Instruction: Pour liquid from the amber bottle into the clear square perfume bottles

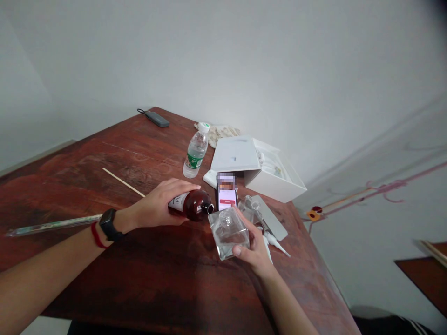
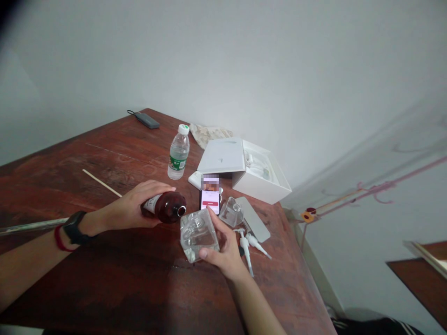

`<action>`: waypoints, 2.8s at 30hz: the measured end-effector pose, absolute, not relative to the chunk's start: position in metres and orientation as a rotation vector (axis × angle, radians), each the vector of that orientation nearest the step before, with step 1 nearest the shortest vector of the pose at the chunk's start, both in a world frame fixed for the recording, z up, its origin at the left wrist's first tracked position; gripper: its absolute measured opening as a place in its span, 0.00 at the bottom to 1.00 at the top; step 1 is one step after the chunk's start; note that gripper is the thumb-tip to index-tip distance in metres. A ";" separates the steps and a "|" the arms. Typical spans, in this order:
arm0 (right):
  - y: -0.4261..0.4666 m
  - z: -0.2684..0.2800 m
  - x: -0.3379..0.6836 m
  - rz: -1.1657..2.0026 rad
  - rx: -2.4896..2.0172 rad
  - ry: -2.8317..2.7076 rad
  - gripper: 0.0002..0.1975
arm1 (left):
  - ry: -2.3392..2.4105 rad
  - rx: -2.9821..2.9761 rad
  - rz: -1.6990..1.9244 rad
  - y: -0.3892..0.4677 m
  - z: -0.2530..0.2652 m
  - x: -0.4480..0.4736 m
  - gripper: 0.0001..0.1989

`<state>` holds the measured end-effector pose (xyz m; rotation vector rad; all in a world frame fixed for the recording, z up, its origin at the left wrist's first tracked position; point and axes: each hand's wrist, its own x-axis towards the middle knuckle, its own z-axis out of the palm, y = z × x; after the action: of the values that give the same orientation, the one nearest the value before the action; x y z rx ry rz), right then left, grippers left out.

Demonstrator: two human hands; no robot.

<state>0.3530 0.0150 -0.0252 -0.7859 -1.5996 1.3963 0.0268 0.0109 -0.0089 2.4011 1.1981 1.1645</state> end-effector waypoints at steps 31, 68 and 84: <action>0.015 -0.018 0.354 1.500 -0.822 -1.673 0.49 | 1.211 2.555 1.164 0.004 -0.002 0.029 0.34; 0.016 -0.018 0.356 1.519 -0.876 -1.657 0.38 | 1.191 2.520 1.092 0.006 -0.009 0.032 0.35; 0.015 -0.021 0.358 1.544 -0.854 -1.620 0.33 | 1.147 2.532 1.123 0.007 -0.012 0.032 0.36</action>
<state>0.3581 0.0154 -0.0215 -0.8539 -1.6203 1.5442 0.0325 0.0068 -0.0123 2.5322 1.1473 1.1227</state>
